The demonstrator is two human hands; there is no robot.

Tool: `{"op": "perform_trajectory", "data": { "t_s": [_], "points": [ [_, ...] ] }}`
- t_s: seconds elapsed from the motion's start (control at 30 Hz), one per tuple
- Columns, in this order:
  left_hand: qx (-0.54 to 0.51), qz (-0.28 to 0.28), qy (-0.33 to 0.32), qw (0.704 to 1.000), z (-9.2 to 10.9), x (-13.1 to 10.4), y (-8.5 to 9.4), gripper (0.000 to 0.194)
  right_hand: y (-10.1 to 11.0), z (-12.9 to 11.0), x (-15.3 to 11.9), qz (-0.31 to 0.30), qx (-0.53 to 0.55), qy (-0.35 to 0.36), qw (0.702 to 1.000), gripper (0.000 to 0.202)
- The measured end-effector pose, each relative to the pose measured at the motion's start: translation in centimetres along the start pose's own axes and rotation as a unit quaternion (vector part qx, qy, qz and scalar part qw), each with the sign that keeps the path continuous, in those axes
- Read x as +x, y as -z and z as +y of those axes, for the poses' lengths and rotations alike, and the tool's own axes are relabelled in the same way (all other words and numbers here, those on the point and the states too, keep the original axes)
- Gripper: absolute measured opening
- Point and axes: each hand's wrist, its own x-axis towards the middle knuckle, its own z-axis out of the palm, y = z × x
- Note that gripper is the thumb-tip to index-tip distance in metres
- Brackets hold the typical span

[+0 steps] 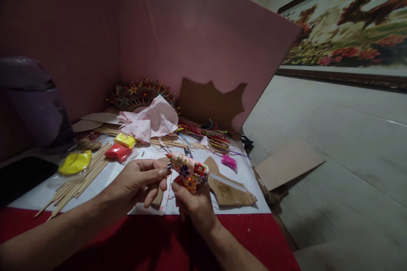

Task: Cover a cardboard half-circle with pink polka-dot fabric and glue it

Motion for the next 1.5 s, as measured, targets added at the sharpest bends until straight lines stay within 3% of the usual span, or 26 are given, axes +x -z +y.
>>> {"op": "perform_trajectory", "data": {
  "t_s": [0.27,0.43,0.8,1.1,1.5],
  "points": [
    [-0.001,0.024,0.0,1.0,0.0,0.1,-0.3,0.024,0.0,0.3,0.1,0.005,0.028,-0.032,0.999,0.039],
    [-0.015,0.008,-0.009,1.0,-0.4,0.2,0.1,0.018,0.1,0.2,0.1,-0.005,0.086,-0.085,0.993,0.038],
    [0.046,-0.005,-0.032,0.998,0.1,-0.1,-0.2,0.027,-0.1,-0.4,0.0,-0.042,0.157,-0.138,0.977,0.037],
    [0.023,0.001,-0.037,0.999,0.0,0.1,-0.1,0.024,0.2,-0.7,0.1,-0.064,0.18,-0.163,0.968,0.039],
    [0.028,0.02,-0.038,0.999,0.5,-0.2,-0.5,0.025,-0.1,-0.6,0.0,-0.043,0.144,-0.138,0.979,0.039]
  ]
}}
